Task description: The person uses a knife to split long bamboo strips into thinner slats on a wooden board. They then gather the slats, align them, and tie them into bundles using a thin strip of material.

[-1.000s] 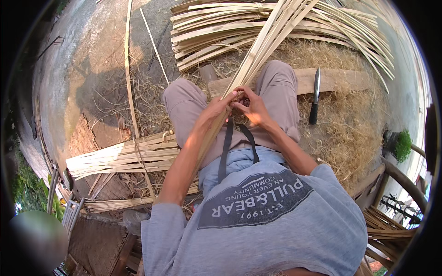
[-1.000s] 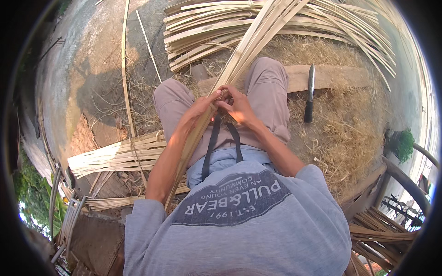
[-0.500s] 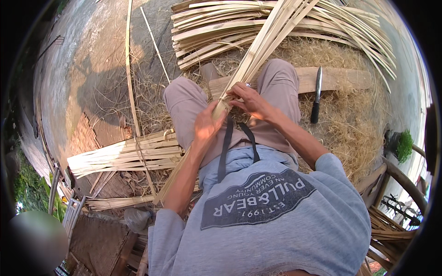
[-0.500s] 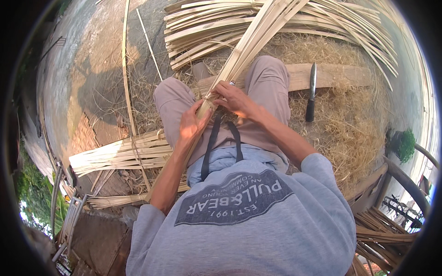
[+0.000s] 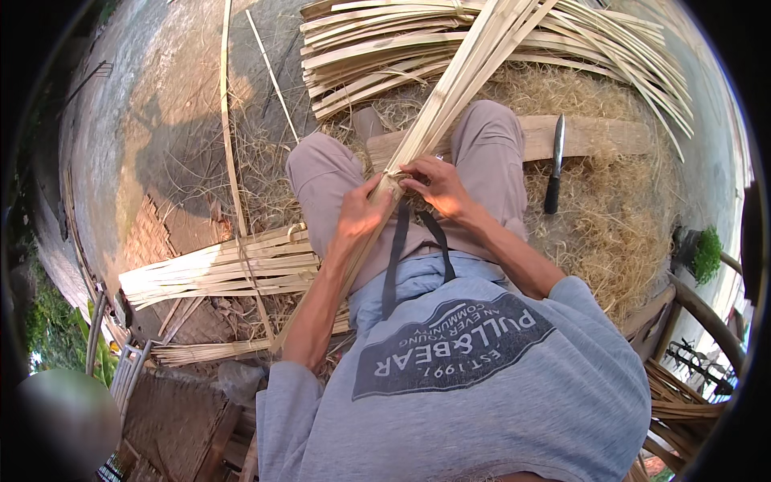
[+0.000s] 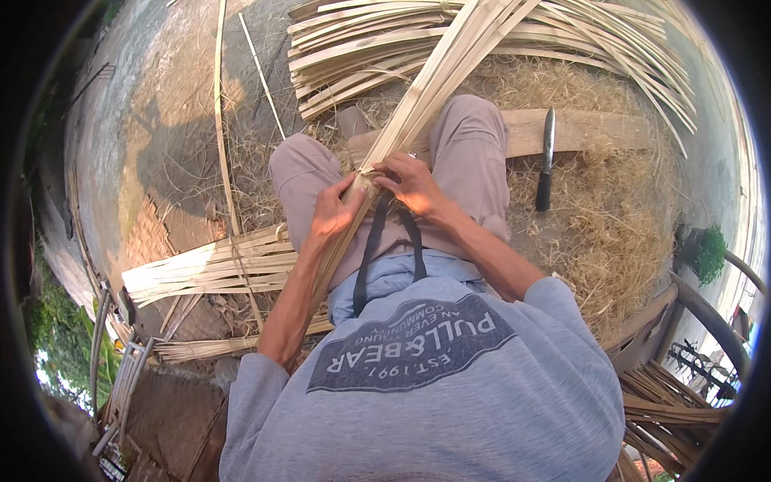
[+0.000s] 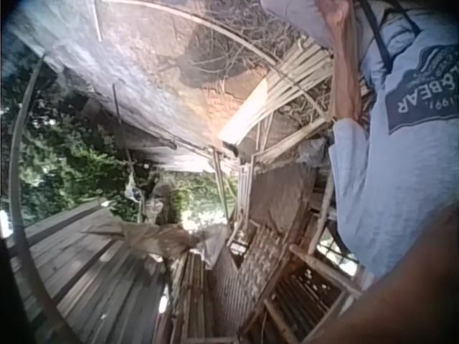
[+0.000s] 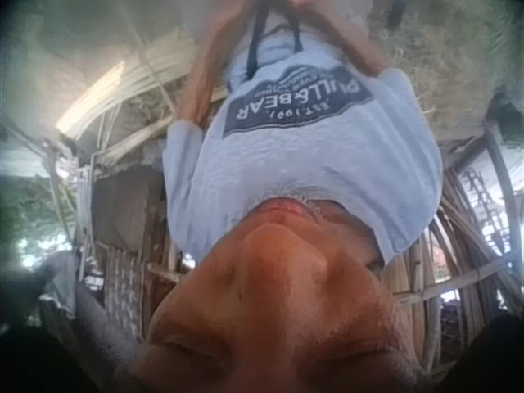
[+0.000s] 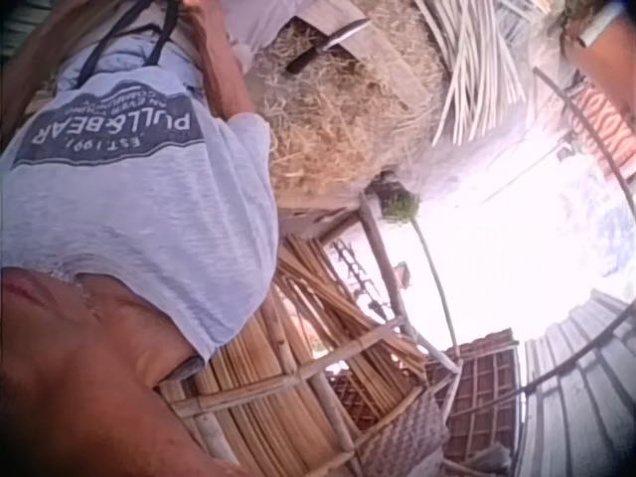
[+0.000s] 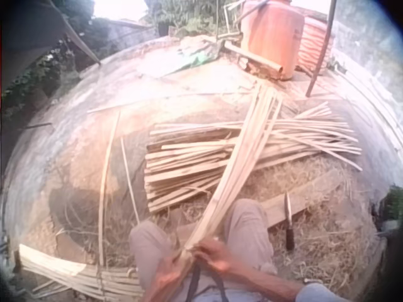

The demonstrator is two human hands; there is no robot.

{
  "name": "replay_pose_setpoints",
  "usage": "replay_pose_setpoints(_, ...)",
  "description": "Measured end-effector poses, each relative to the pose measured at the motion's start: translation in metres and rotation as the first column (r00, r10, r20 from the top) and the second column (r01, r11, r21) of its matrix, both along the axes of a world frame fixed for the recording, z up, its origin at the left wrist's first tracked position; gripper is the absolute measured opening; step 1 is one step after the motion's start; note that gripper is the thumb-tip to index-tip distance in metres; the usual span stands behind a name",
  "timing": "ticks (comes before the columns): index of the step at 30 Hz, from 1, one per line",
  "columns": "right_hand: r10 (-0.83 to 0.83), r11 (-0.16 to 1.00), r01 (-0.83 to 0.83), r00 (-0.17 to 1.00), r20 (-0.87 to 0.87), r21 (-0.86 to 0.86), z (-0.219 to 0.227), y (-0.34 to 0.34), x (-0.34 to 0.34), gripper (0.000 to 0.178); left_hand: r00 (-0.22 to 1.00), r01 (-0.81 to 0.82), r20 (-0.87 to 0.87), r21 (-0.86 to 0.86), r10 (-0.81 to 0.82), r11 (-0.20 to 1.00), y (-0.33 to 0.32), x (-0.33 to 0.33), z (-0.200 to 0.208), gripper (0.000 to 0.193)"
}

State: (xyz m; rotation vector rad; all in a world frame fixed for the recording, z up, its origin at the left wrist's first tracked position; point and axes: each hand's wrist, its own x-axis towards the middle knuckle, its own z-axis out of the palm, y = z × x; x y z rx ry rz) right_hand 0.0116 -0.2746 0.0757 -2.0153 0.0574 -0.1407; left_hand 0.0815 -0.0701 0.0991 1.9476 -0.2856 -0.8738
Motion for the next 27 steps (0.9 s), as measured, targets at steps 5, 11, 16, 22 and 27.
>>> replay_pose_setpoints(5, -0.086, 0.996, 0.084, 0.994, 0.063, 0.025, 0.004, 0.013, -0.010, 0.027, 0.969, 0.123, 0.202, 0.093, -0.140, 0.988, -0.006, 0.001, 0.023, 0.064)
replay_pose_setpoints(11, -0.167, 0.984, 0.165, 0.985, 0.034, 0.062, 0.008, 0.022, -0.006, 0.024, 0.995, 0.098, 0.030, 0.056, -0.100, 0.994, 0.001, 0.006, -0.001, 0.064)
replay_pose_setpoints(16, -0.181, 0.982, 0.183, 0.982, -0.059, 0.041, 0.000, 0.027, -0.014, 0.025, 0.989, 0.130, 0.070, 0.015, -0.131, 0.991, 0.000, 0.007, 0.008, 0.060)
replay_pose_setpoints(22, -0.151, 0.962, 0.179, 0.978, -0.144, 0.206, 0.005, 0.007, -0.004, 0.030, 0.993, 0.111, -0.048, -0.042, -0.113, 0.993, 0.005, 0.014, 0.008, 0.055)
replay_pose_setpoints(27, -0.124, 0.927, 0.222, 0.943, -0.310, 0.304, 0.005, 0.007, -0.006, 0.031, 0.988, -0.114, -0.128, -0.216, 0.088, 0.970, 0.009, 0.011, -0.009, 0.042)
